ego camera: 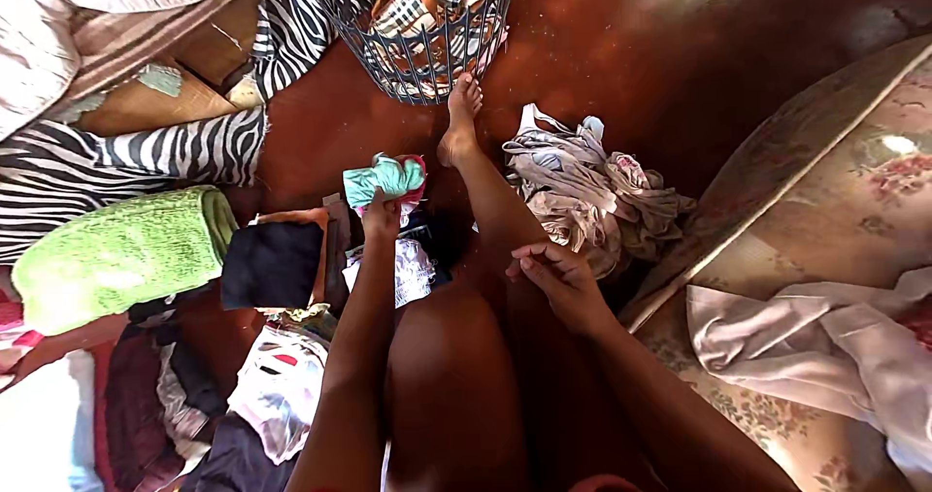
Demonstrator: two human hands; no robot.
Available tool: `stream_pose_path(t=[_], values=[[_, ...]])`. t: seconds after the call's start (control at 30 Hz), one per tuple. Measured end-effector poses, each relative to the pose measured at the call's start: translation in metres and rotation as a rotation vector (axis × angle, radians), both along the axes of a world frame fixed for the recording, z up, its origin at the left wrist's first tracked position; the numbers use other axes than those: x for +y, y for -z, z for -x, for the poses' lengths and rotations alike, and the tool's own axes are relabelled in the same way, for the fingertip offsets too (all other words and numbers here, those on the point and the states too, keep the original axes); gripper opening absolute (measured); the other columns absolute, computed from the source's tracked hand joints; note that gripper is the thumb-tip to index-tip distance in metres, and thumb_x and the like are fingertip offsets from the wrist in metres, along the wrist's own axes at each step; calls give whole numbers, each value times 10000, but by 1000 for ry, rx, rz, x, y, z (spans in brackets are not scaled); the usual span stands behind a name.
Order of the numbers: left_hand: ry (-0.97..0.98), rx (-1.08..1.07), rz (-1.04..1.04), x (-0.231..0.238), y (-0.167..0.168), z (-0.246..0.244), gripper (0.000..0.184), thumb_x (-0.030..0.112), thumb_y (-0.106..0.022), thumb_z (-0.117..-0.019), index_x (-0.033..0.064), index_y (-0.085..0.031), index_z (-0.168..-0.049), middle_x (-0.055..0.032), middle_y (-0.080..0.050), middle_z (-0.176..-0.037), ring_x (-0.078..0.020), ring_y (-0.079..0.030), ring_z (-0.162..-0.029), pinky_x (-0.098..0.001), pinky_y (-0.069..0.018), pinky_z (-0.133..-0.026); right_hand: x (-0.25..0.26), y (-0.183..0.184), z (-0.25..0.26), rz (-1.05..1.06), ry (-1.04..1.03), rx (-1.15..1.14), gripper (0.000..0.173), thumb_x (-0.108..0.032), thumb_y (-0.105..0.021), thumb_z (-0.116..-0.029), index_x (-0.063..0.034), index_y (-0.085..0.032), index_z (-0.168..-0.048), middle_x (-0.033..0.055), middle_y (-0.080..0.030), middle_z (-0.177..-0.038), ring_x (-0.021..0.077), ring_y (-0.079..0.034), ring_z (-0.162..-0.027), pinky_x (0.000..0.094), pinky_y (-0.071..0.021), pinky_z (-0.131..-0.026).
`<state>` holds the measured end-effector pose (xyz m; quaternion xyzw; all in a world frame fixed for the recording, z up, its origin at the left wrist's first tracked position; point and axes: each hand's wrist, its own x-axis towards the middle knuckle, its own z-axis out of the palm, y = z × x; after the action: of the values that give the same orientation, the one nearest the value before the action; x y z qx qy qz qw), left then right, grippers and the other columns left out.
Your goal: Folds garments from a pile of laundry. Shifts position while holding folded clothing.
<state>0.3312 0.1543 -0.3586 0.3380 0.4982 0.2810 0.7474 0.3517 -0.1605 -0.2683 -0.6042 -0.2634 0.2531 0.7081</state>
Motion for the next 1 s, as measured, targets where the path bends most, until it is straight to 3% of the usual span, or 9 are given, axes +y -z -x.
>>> stream_pose_path(t=[0.17,0.27,0.33,0.4,0.43,0.57,0.77,0.9,1.0], values=[[42,164,105,10,22,7,483,325,-444,-1100,51,-370,-1490,-153,-563,-1374,-176,-618,-1082,-307,-513,-896,-7,-8,-8,-79,58,145,194,-52,-490,-1027,-65,-683,-1048,-32,-743,-878,81,-714,-803,271,-610,-791],[71,165,90,12,18,11,368,341,-458,-1091,75,-467,-1345,-44,-609,-1077,-53,-588,-802,-187,-497,-690,-24,-3,-39,-26,252,212,226,-65,-461,-1031,-110,-682,-1012,-36,-744,-852,66,-700,-739,257,-605,-720],[74,146,128,8,2,14,372,392,-425,-1096,83,-472,-1297,-14,-605,-964,-15,-571,-687,-148,-482,-605,-37,21,-67,256,418,116,155,-82,-497,-1045,-38,-646,-1052,3,-701,-886,72,-678,-745,262,-592,-700],[53,140,188,3,-16,17,457,451,-441,-1078,84,-445,-1352,-49,-615,-1044,-30,-596,-733,-151,-493,-626,-45,56,-92,645,421,36,251,-120,-550,-1053,74,-647,-1179,196,-671,-1051,245,-647,-884,413,-537,-816],[56,127,212,-2,-26,19,529,455,-465,-1071,84,-385,-1440,-83,-589,-1193,-57,-613,-858,-166,-505,-718,-48,73,-101,802,349,16,297,-129,-566,-1045,82,-649,-1236,277,-660,-1188,367,-649,-1067,519,-501,-959],[178,103,139,-26,-57,38,587,419,-456,-1081,107,-260,-1538,-121,-458,-1475,-104,-602,-1065,-197,-496,-836,-45,100,-103,1099,150,-47,353,-145,-571,-1028,55,-636,-1312,346,-536,-1387,489,-487,-1331,616,-357,-1117],[478,43,-401,-66,-125,75,358,228,-449,-1094,62,-490,-1409,-82,-605,-1345,-126,-621,-1113,-312,-514,-891,-44,20,-88,613,354,-337,211,-11,-575,-1003,116,-697,-1118,306,-663,-1185,403,-641,-1120,539,-478,-1018],[750,-201,-858,-111,-184,93,285,191,-518,-1050,58,-622,-1280,-26,-701,-1178,-80,-682,-1019,-289,-574,-868,-44,-75,-58,221,209,-412,138,-12,-577,-1003,23,-688,-1075,40,-679,-946,14,-597,-796,201,-520,-748],[907,-431,-1112,-147,-228,95,359,114,-515,-1015,-77,-590,-1310,-133,-663,-1292,-131,-657,-1151,-322,-534,-999,-51,-137,-27,-46,-57,-497,215,8,-537,-982,-61,-676,-1132,-74,-690,-874,-30,-633,-746,153,-552,-695]])
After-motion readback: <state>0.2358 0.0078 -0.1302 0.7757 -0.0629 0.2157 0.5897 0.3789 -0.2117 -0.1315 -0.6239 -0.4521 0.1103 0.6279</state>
